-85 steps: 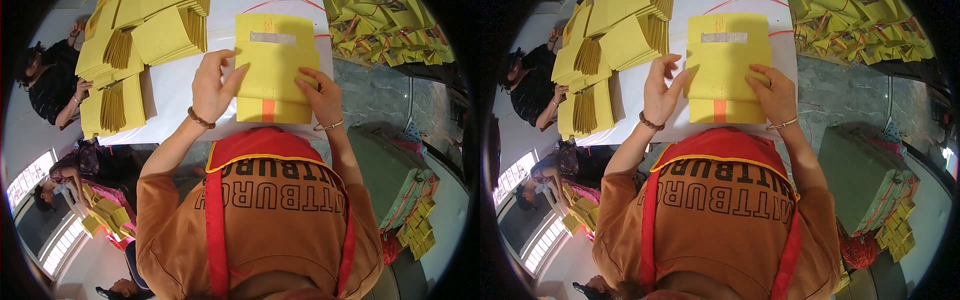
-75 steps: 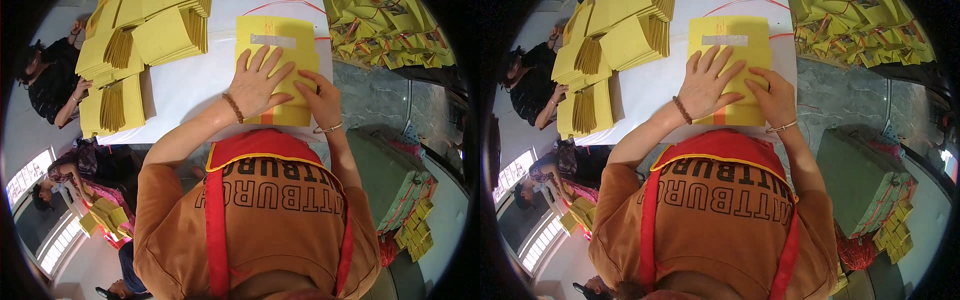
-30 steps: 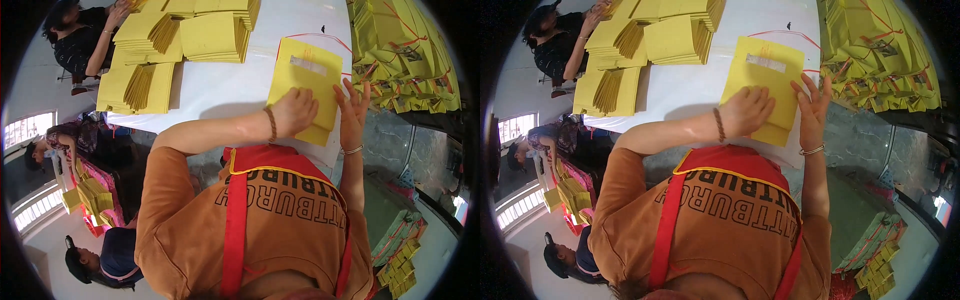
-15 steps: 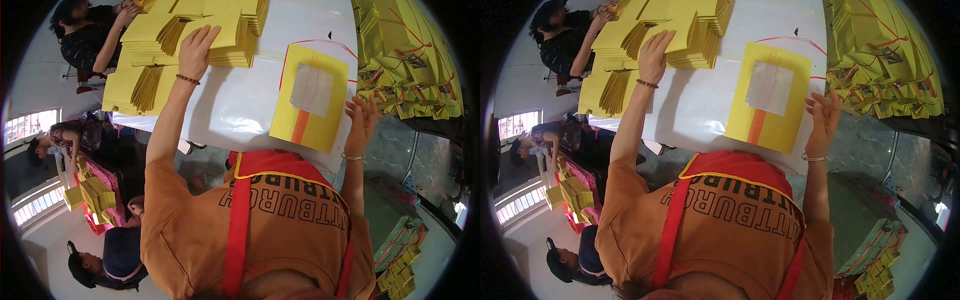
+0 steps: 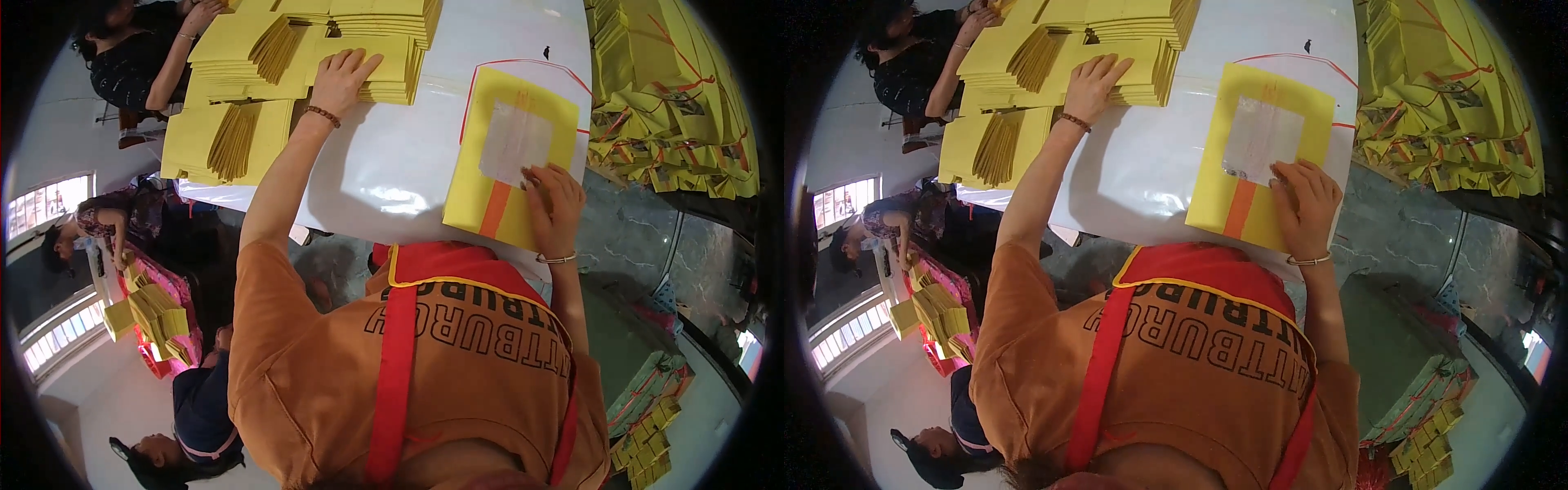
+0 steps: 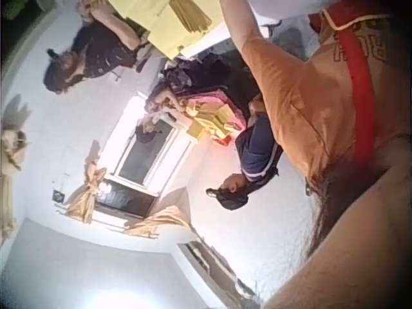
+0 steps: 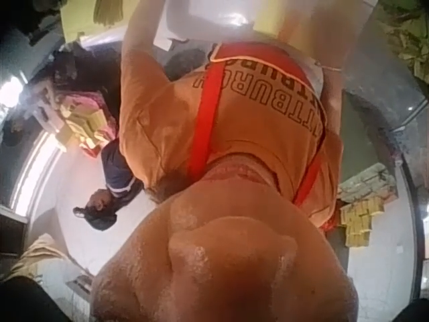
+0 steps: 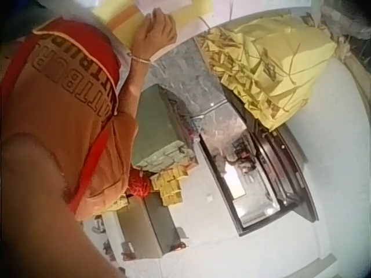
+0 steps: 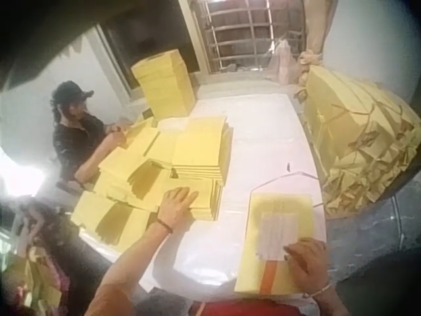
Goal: Folding and stacking individual sheets of yellow paper into organized bundles.
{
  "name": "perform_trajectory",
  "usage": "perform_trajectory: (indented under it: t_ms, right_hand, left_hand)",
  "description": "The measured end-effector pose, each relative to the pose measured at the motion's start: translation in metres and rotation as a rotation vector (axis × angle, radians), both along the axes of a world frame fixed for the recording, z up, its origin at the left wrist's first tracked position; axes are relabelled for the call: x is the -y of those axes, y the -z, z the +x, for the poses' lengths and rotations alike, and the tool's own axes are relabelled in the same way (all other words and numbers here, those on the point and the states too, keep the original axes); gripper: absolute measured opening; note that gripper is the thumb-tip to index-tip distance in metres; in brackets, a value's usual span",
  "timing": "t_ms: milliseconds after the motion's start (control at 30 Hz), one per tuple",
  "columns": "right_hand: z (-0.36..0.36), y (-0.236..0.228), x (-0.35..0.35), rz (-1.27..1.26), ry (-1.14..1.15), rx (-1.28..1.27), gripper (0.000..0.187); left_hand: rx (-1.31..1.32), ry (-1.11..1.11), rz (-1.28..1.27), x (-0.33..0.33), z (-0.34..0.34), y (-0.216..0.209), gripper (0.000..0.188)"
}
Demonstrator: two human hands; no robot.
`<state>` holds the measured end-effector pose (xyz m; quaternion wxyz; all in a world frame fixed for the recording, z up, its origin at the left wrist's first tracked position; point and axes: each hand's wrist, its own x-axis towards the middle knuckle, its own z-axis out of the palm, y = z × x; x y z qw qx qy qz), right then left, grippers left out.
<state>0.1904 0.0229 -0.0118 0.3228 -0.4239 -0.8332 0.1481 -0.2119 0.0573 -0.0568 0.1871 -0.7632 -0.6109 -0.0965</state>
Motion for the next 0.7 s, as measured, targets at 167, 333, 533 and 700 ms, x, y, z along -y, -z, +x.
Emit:
perform_trajectory:
  t_ms: [167, 333, 533, 700]
  right_hand:
    - [-0.002, 0.002, -0.001, -0.010, 0.020, -0.007, 0.025]
    - [-0.004, 0.000, 0.000, -0.027, 0.037, 0.014, 0.026]
    - [-0.004, 0.000, 0.000, -0.035, 0.032, -0.010, 0.025]
    - [0.006, -0.007, 0.001, -0.060, -0.064, 0.041, 0.030]
  left_hand:
    - [0.030, 0.025, -0.047, 0.003, -0.002, 0.006, 0.046]
    - [0.147, 0.053, -0.140, 0.004, -0.003, 0.020, 0.052]
    - [0.163, 0.034, -0.094, 0.008, -0.005, 0.038, 0.068]
    - [0.121, 0.035, -0.222, 0.005, -0.008, 0.032, 0.071]
